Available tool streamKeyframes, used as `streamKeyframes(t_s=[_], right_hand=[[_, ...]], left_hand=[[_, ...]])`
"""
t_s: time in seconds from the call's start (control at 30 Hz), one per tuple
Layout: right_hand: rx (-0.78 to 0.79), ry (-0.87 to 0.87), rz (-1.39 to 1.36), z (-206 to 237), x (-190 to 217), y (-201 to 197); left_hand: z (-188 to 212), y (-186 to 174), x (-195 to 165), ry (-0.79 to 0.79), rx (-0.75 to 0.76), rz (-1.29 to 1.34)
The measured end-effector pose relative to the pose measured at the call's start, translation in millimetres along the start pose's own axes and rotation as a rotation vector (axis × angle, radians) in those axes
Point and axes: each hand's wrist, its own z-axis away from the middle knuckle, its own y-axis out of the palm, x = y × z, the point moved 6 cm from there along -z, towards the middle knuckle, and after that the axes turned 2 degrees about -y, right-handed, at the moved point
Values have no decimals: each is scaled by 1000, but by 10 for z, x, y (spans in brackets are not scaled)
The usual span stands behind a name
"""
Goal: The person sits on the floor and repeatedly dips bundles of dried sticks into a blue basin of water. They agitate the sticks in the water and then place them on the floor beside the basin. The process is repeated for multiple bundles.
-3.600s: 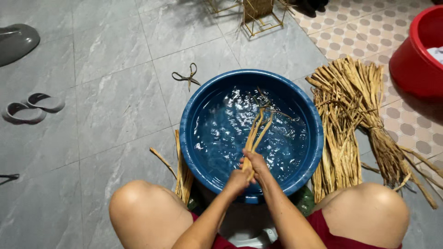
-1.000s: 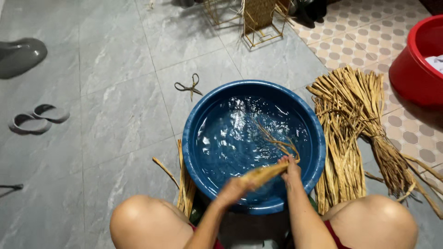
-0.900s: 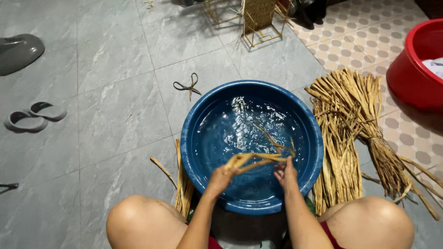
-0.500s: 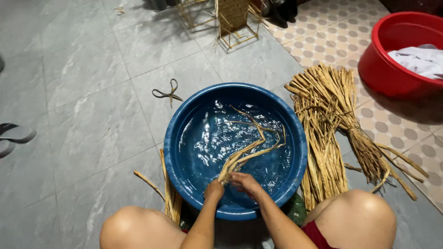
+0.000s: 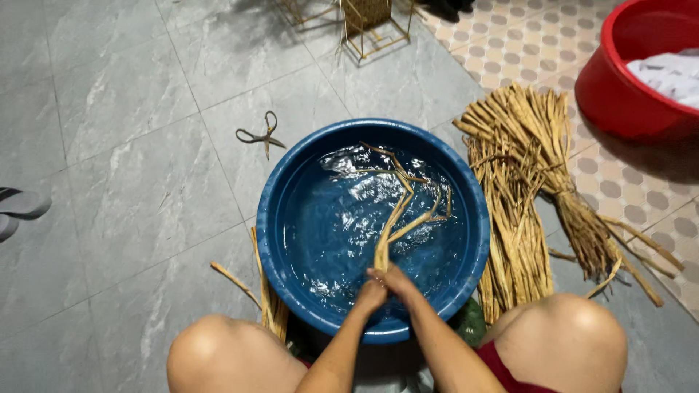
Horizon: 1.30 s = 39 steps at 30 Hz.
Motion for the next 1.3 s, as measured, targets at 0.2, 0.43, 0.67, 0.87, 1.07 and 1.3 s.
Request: streamKeyframes(t_s=[0.2, 0.43, 0.67, 0.87, 1.07, 1.3], right_hand=[[44, 204, -744, -227, 42, -386], [-285, 108, -982, -153, 281, -1013], [162, 124, -491, 307, 398, 388], [41, 81, 75, 264, 117, 196], [-415, 310, 196, 380, 16, -315], [-38, 214, 151, 357, 73, 316]], left_hand=[[455, 139, -334, 138, 26, 150], [1125, -373, -384, 149, 88, 196], [530, -649, 35, -31, -342, -66], [627, -149, -35, 181, -15, -138], [597, -705, 109, -2, -365, 196], [420, -692, 121, -112, -240, 432]])
